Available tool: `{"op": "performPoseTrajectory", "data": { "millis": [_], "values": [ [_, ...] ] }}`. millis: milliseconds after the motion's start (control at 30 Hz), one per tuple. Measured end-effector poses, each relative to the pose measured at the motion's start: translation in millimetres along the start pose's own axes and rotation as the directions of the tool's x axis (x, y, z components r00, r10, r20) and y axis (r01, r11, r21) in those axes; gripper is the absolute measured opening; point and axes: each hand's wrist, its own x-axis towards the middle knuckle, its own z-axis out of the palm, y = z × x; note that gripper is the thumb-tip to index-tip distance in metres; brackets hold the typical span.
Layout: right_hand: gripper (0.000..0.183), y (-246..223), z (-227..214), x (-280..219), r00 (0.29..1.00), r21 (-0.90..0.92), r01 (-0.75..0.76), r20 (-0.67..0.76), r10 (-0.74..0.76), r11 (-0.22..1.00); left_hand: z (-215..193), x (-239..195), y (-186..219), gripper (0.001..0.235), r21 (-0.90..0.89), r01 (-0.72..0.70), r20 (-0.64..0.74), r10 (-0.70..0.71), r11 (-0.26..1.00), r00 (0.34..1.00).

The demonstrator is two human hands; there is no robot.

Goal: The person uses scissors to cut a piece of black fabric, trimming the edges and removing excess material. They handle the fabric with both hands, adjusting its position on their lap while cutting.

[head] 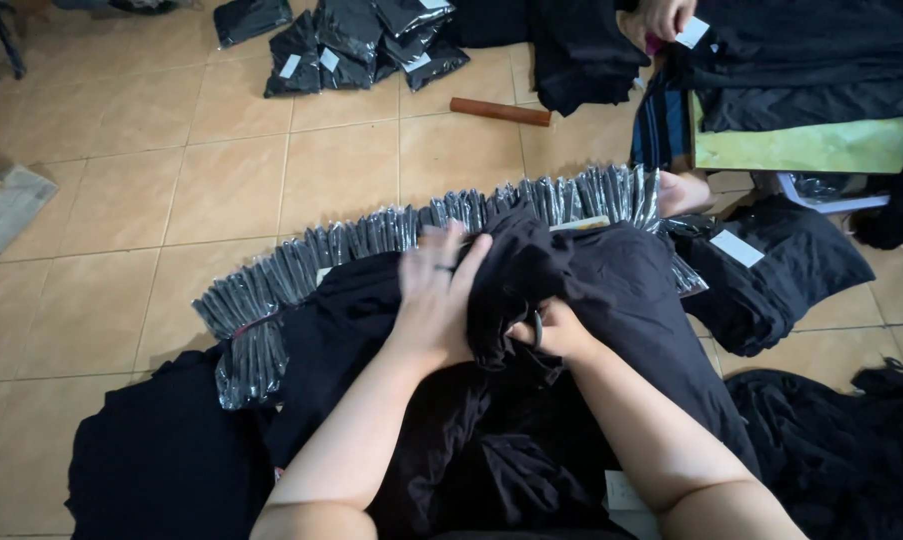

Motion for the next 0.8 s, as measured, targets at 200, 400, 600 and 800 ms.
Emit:
{"op": "performPoseTrajectory", "data": {
  "millis": [200,400,600,800],
  "values": [
    [0.062,-86,2,9,0.965,-0.283,-0.18,-0.235,0.114,0.942,38,18,3,0.059,-0.871,0.102,-0.194,-0.528,0.48,0.827],
    [0.039,-93,-14,42,0.957,-0.331,-0.29,-0.108,0.269,0.898,103,9,-77,0.074,-0.937,0.008,-0.284,-0.773,0.35,0.567],
    [0.04,-104,3,42,0.936,-0.125,-0.342,-0.135,0.325,0.931,91,4,-71,0.074,-0.933,0.023,-0.289,-0.788,0.359,0.543],
    [0.035,-98,12,39,0.956,-0.079,-0.283,-0.102,0.275,0.956,85,4,-61,0.074,-0.939,0.032,-0.266,-0.785,0.342,0.56]
  ]
}}
